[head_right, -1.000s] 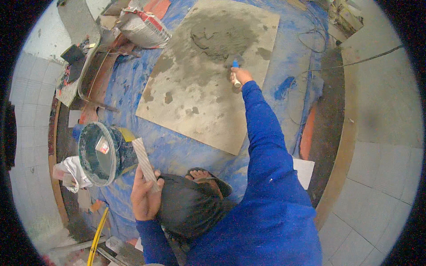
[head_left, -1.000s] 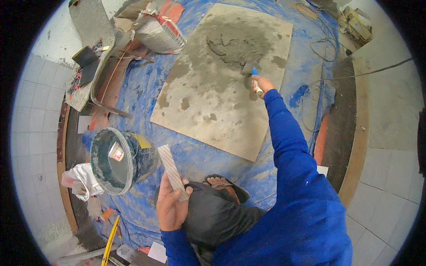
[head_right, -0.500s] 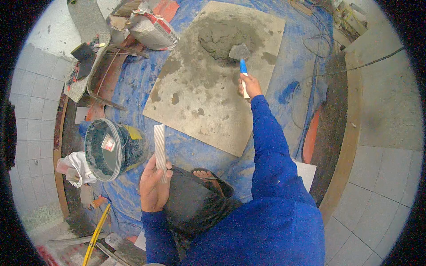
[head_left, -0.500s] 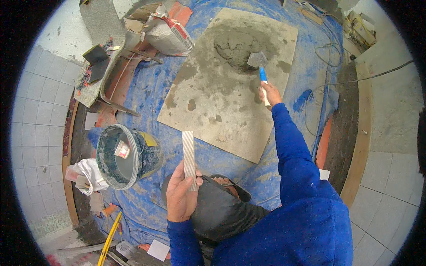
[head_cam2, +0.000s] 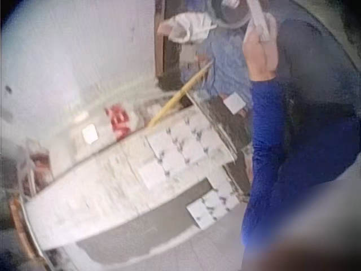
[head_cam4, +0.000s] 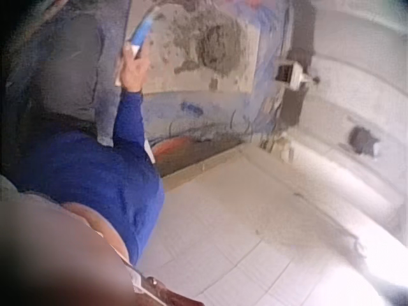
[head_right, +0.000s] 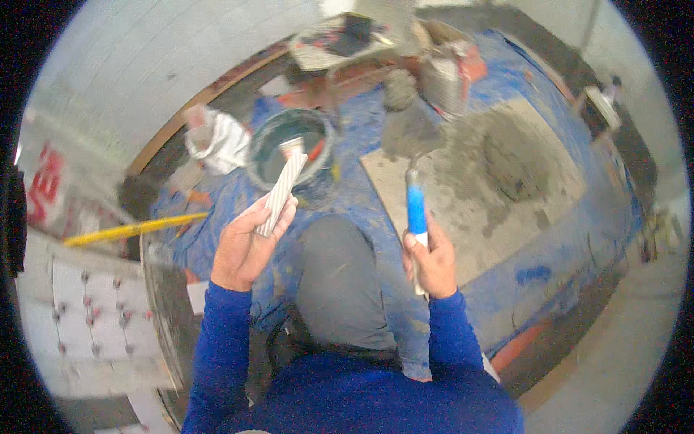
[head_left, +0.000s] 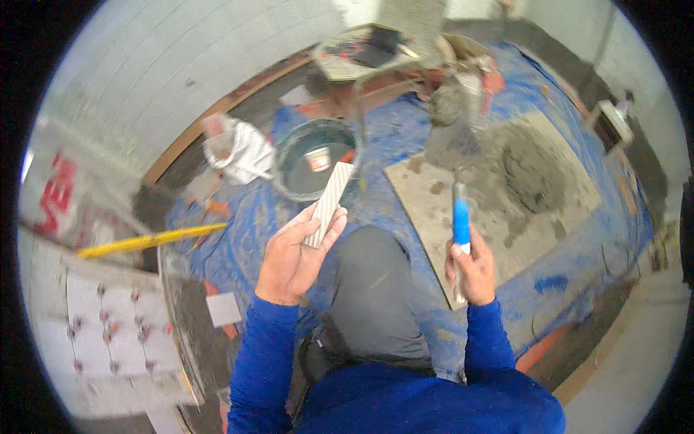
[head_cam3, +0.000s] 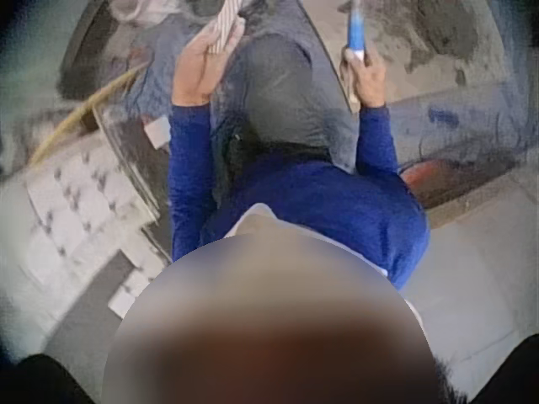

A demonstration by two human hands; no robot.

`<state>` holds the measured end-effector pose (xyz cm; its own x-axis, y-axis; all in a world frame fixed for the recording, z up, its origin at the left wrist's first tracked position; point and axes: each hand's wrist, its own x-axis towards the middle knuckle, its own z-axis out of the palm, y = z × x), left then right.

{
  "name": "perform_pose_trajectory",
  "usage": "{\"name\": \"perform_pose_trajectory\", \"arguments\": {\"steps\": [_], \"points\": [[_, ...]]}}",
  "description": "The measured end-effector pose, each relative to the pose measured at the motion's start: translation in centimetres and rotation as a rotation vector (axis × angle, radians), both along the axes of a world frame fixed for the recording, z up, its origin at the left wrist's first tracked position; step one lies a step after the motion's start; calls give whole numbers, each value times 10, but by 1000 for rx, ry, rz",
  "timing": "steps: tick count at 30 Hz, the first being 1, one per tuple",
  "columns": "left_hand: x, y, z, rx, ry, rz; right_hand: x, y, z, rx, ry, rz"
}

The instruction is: The person cuts a ceramic tile with an angle grinder, then applies mortar to the tile and a wall corner using a trowel. The person places the tile into the corner and secures it with tile leveling clips.

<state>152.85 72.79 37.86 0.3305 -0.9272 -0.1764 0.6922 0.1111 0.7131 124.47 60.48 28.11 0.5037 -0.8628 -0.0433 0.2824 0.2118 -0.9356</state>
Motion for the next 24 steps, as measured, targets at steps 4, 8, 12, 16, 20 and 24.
{"name": "perform_pose_trajectory", "arguments": {"steps": [4,8,12,16,20,24], "points": [[27,73,25,-12,-147,170,57,58,15,65,-60,361],[35,128,20,-42,-89,424,91,95,26,112,-125,633],[38,171,13,-48,39,505,118,128,18,7,-17,738],[37,187,18,-148,93,460,134,142,-3,-422,156,627],[37,187,38,-145,109,462,152,147,-27,-877,57,314],[39,172,54,-109,29,400,158,147,-45,-917,144,229]]}}
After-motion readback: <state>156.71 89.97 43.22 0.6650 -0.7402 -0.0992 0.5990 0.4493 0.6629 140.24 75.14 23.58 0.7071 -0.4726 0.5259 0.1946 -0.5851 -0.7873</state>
